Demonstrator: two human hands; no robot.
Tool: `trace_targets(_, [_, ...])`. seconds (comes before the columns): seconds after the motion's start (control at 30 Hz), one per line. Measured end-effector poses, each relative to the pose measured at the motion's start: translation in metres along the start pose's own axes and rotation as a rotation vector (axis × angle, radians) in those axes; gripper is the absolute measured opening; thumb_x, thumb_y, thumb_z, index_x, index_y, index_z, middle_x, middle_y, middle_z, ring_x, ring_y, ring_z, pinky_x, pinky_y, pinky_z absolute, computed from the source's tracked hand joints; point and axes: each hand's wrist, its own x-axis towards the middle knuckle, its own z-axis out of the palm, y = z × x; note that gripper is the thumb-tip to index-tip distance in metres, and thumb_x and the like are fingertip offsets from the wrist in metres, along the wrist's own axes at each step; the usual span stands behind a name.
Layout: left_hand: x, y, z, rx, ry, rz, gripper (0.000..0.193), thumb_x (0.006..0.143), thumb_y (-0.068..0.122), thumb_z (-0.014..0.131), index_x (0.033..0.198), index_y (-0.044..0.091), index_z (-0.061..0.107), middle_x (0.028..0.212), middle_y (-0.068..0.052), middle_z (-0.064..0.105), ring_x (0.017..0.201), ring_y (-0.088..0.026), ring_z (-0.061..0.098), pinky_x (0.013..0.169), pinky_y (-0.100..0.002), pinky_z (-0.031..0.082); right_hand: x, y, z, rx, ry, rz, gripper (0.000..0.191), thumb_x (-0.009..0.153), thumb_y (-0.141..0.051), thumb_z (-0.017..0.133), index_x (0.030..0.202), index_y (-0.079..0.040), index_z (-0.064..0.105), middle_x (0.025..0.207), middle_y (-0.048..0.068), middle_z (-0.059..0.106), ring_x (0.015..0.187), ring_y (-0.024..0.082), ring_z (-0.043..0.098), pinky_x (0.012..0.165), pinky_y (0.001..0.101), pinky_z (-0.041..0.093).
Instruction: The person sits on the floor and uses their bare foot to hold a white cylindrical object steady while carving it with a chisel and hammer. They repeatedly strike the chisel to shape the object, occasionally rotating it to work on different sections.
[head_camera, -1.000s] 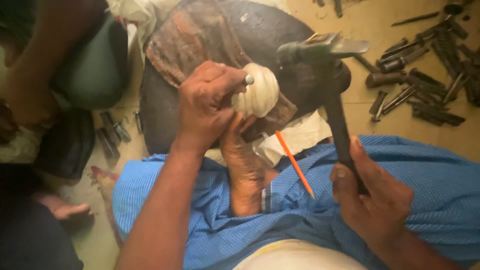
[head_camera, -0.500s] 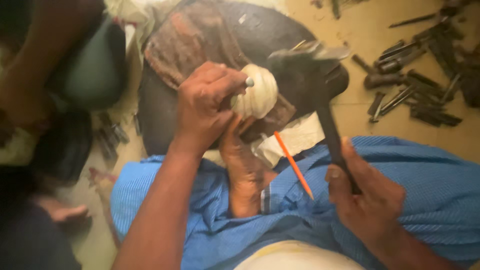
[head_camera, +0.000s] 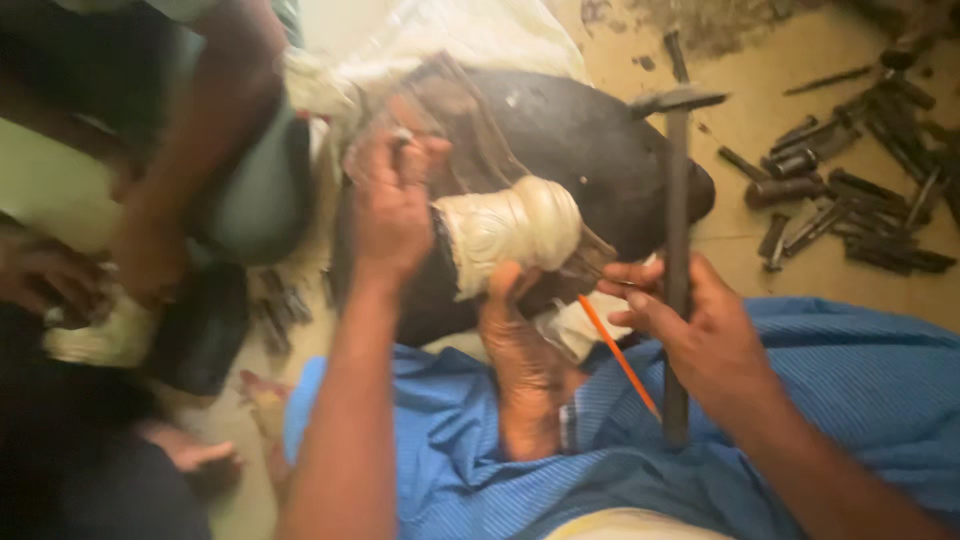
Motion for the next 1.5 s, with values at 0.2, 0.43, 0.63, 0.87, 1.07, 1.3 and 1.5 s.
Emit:
trace_targets(0.2, [-0.026, -0.017, 0.031, -0.255, -0.058, -0.390, 0.029, 0.108, 0.032, 0.042, 0.125, 0.010, 0.048, 0.097, -0.007, 0.082, 0.092, -0.028, 0.078, 0.088, -0.040, 0.054, 0.035, 0.015, 0.048, -0.003, 0.057, 0.042, 0.015, 0.093, -0.003, 0.067, 0.107, -0.004, 0.062, 0.090, 0.009, 0.066, 0.078, 0.016, 0.063, 0.069, 0.0293, 0.052])
trace_targets(0.43, [-0.068, -0.014, 0.034, -0.134, 0.328, -0.412, 0.034, 0.109, 0.032, 0.039, 0.122, 0.002, 0.048, 0.109, -0.015, 0.079, 0.098, -0.036, 0.074, 0.087, -0.046, 0.053, 0.094, -0.027, 0.089, -0.406, 0.045, -0.479, 0.027, 0.087, -0.003, 0.066, 0.113, -0.004, 0.065, 0.088, 0.006, 0.068, 0.074, 0.015, 0.061, 0.065, 0.0296, 0.051])
trace_targets(0.63, [-0.130, 0.047, 0.073, -0.253, 0.448, -0.573, 0.025, 0.107, 0.027, 0.047, 0.114, 0.004, 0.055, 0.098, -0.019, 0.071, 0.091, -0.041, 0.071, 0.078, -0.047, 0.054, 0.141, -0.035, 0.108, -0.489, -0.208, -0.373, 0.024, 0.087, -0.013, 0.070, 0.110, -0.007, 0.070, 0.095, 0.009, 0.075, 0.081, 0.016, 0.068, 0.071, 0.0339, 0.055])
trace_targets(0.87, [-0.127, 0.032, 0.047, -0.246, 0.415, -0.612, 0.025, 0.106, 0.026, 0.048, 0.111, 0.003, 0.056, 0.097, -0.019, 0.071, 0.088, -0.035, 0.072, 0.077, -0.045, 0.055, 0.102, -0.037, 0.073, -0.887, -0.144, -0.504, 0.036, 0.086, -0.021, 0.083, 0.109, -0.001, 0.064, 0.097, 0.019, 0.070, 0.087, 0.024, 0.065, 0.073, 0.0405, 0.052])
trace_targets(1.07, [-0.040, -0.024, 0.030, -0.256, 0.395, -0.148, 0.040, 0.114, 0.029, 0.036, 0.134, 0.002, 0.057, 0.137, -0.024, 0.061, 0.122, -0.040, 0.061, 0.101, -0.043, 0.048, 0.081, -0.033, 0.069, -0.828, -0.037, -0.194, 0.035, 0.081, -0.023, 0.086, 0.100, -0.002, 0.064, 0.082, 0.013, 0.073, 0.071, 0.018, 0.069, 0.064, 0.0363, 0.054])
trace_targets(1.3, [-0.052, -0.009, 0.053, -0.453, 0.373, -0.309, 0.037, 0.110, 0.030, 0.033, 0.124, 0.004, 0.055, 0.125, -0.015, 0.072, 0.114, -0.035, 0.068, 0.100, -0.042, 0.049, 0.102, -0.054, 0.067, -0.574, -0.269, -0.199, 0.049, 0.079, -0.008, 0.081, 0.124, -0.006, 0.063, 0.107, 0.002, 0.075, 0.086, 0.011, 0.069, 0.069, 0.0295, 0.061])
trace_targets(1.5, [-0.084, -0.005, 0.060, -0.444, 0.630, -0.365, 0.031, 0.112, 0.025, 0.033, 0.124, 0.001, 0.049, 0.126, -0.017, 0.069, 0.113, -0.031, 0.066, 0.099, -0.040, 0.049, 0.111, -0.056, 0.070, -0.726, -0.425, -0.037, 0.058, 0.082, -0.007, 0.077, 0.138, -0.011, 0.063, 0.105, 0.004, 0.076, 0.081, 0.015, 0.066, 0.070, 0.0338, 0.057])
